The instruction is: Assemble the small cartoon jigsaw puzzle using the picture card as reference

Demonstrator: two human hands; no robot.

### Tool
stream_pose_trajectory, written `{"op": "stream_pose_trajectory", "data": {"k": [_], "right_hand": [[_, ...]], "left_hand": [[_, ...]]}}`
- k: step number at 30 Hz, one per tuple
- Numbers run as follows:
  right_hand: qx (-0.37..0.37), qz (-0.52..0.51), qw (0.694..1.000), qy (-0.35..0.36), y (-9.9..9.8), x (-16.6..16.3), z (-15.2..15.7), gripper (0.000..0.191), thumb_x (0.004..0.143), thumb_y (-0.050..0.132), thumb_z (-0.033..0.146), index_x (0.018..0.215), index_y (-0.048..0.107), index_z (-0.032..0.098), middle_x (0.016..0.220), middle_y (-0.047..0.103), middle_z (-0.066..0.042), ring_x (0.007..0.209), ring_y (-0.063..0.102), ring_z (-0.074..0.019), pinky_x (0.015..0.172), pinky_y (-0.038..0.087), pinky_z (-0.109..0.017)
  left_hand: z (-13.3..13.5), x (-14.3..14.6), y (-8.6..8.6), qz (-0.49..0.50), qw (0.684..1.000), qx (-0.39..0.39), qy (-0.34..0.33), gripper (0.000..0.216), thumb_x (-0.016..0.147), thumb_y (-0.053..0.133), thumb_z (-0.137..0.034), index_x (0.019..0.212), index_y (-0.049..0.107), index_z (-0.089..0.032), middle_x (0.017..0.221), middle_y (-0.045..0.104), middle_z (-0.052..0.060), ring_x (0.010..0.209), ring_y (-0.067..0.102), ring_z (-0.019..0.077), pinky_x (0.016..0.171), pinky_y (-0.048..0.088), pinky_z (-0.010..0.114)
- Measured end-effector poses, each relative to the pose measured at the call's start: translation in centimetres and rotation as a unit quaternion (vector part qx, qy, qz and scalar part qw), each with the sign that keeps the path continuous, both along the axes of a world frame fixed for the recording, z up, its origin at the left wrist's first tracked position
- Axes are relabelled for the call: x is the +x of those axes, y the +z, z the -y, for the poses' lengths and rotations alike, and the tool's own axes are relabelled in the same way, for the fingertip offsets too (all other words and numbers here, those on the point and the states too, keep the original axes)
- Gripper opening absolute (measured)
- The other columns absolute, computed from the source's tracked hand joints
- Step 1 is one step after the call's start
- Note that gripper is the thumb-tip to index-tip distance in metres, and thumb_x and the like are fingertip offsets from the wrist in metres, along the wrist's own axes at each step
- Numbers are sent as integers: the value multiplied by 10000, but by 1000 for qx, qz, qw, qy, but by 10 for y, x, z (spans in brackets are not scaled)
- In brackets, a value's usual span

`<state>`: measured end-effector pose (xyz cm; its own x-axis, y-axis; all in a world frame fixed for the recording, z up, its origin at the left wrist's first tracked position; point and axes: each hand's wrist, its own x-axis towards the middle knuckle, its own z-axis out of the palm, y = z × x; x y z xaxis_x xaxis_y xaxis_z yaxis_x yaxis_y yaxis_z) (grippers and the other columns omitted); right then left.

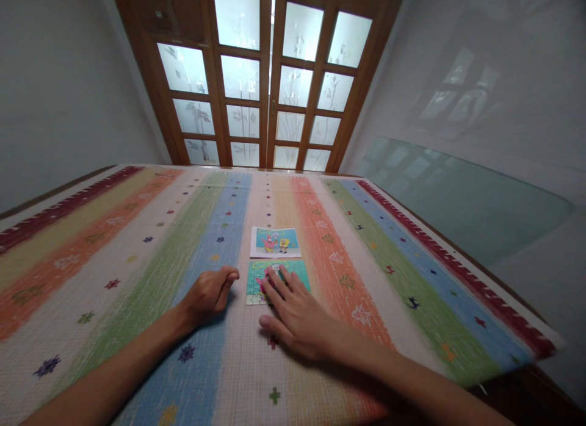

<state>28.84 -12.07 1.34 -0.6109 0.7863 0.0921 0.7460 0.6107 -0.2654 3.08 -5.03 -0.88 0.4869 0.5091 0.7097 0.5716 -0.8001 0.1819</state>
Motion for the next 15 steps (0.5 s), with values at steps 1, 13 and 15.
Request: {"op": "stream_pose_trajectory", "data": {"k": [1, 13, 15], "right_hand": [[-8, 2, 1000, -6, -2, -2, 1, 732, 1094, 324, 577, 1625, 314, 73, 1696, 223, -216, 1585, 154, -412, 1263, 216, -635], [0, 8, 1000, 0, -9, 29, 10, 733, 1085, 391, 565, 1658, 239, 135, 1704, 202, -167, 1593, 137, -393, 1266, 222, -645], [-7, 9, 1000, 0, -8, 34, 13, 730, 1084, 390, 570, 1657, 246, 141, 1705, 205, -162, 1595, 137, -384, 1270, 217, -638]], "left_hand": [[0, 0, 0, 1, 1000, -2, 0, 287, 1066, 346, -199, 929, 598, -195, 673, 680, 18, 528, 657, 155, 554, 527, 249], [1, 3, 1, -14, 1000, 4, -21, 258, 1056, 365, -170, 969, 607, -191, 699, 693, 7, 511, 655, 141, 551, 520, 242], [0, 3, 2, -15, 1000, 6, -26, 267, 1059, 358, -170, 968, 609, -186, 702, 701, 12, 514, 661, 143, 548, 517, 244]]}}
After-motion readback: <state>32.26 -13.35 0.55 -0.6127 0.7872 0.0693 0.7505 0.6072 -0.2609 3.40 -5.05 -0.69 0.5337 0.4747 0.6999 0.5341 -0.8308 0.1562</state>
